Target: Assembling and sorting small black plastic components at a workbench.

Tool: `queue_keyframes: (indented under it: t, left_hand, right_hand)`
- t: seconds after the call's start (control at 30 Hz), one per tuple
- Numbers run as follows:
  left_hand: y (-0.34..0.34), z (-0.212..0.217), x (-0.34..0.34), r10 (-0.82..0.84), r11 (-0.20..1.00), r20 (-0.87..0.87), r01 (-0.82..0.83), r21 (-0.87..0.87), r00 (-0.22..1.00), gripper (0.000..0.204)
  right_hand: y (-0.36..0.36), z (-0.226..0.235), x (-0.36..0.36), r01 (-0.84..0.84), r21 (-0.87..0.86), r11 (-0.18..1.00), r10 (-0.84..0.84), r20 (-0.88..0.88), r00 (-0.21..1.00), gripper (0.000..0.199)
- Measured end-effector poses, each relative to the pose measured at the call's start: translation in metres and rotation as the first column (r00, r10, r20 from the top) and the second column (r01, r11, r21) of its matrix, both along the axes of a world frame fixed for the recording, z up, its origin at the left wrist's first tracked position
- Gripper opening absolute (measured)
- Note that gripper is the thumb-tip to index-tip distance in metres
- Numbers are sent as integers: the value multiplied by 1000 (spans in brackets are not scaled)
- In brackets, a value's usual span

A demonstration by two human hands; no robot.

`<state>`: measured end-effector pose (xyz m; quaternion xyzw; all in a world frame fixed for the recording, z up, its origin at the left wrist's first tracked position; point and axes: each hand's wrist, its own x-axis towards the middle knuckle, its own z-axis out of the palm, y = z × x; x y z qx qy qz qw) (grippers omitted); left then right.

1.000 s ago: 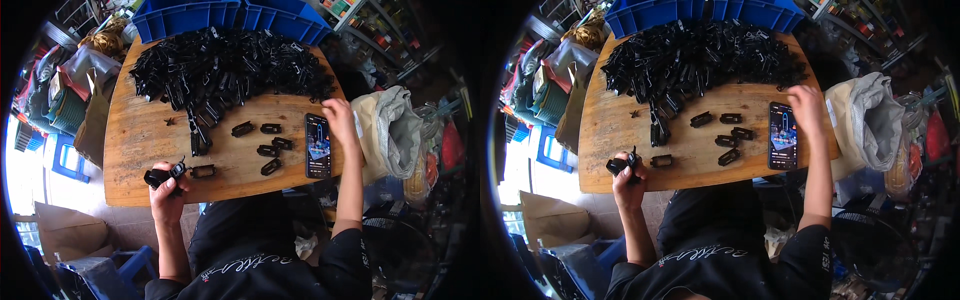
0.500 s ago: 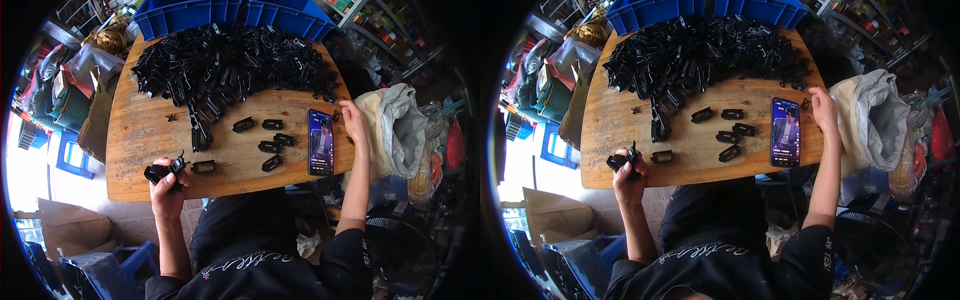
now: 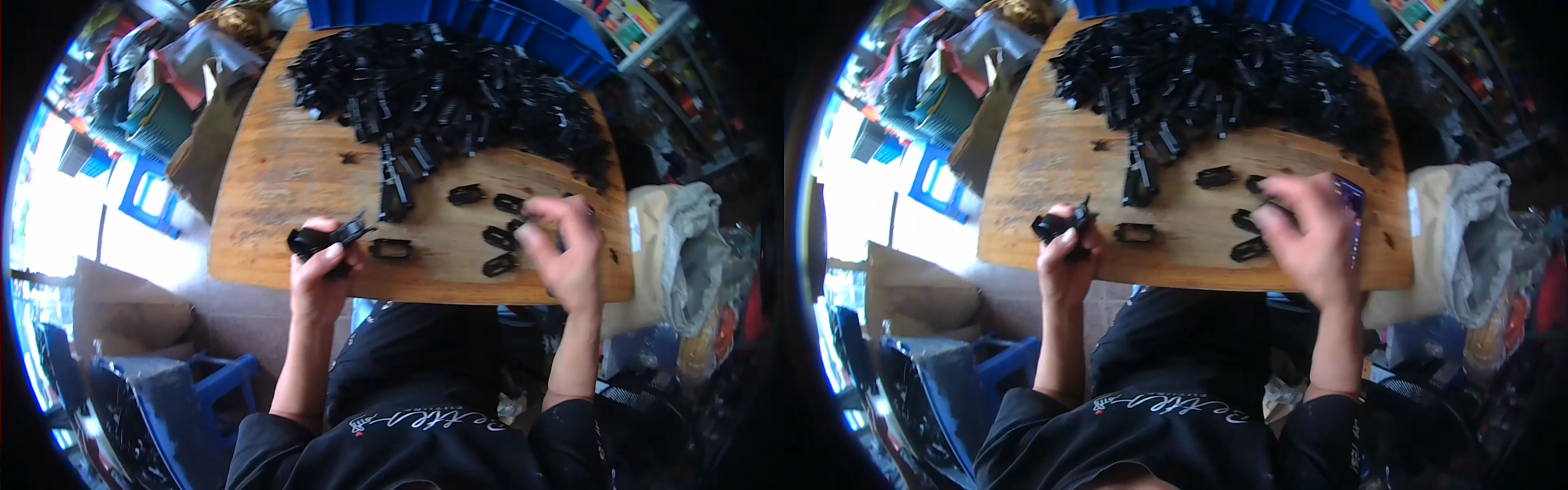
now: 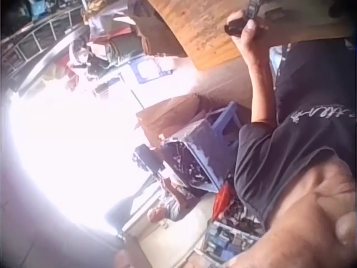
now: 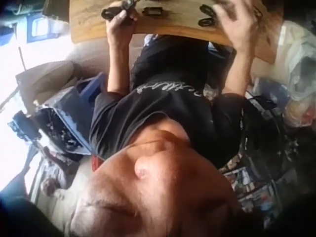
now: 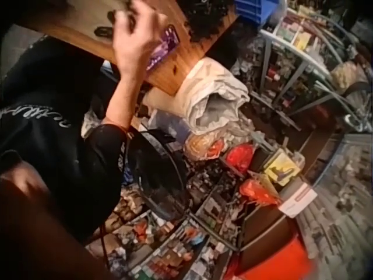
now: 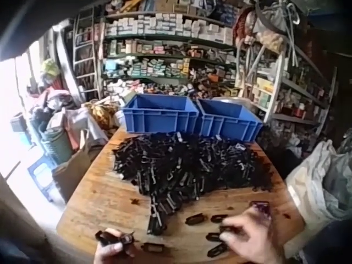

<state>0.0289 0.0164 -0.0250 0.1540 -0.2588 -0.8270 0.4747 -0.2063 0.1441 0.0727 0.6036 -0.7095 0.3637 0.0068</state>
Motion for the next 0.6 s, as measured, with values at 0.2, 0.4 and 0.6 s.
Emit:
queue_keyframes:
  t: [0.2, 0.4, 0.6]
  left_hand:
    - [3, 4, 0, -18, 1000, -61, 17, -15, 998, 29]
    - [0, 0, 3, -42, 999, -85, 40, -26, 995, 30]
    - [0, 2, 5, -55, 998, -115, 56, 5, 992, 29]
  right_hand:
    - [-48, -28, 70, -421, 27, 907, 421, -47, 906, 28]
    - [-62, -40, 74, -406, 88, 909, 413, -77, 907, 29]
    - [-64, -43, 75, -416, 117, 902, 422, -36, 906, 30]
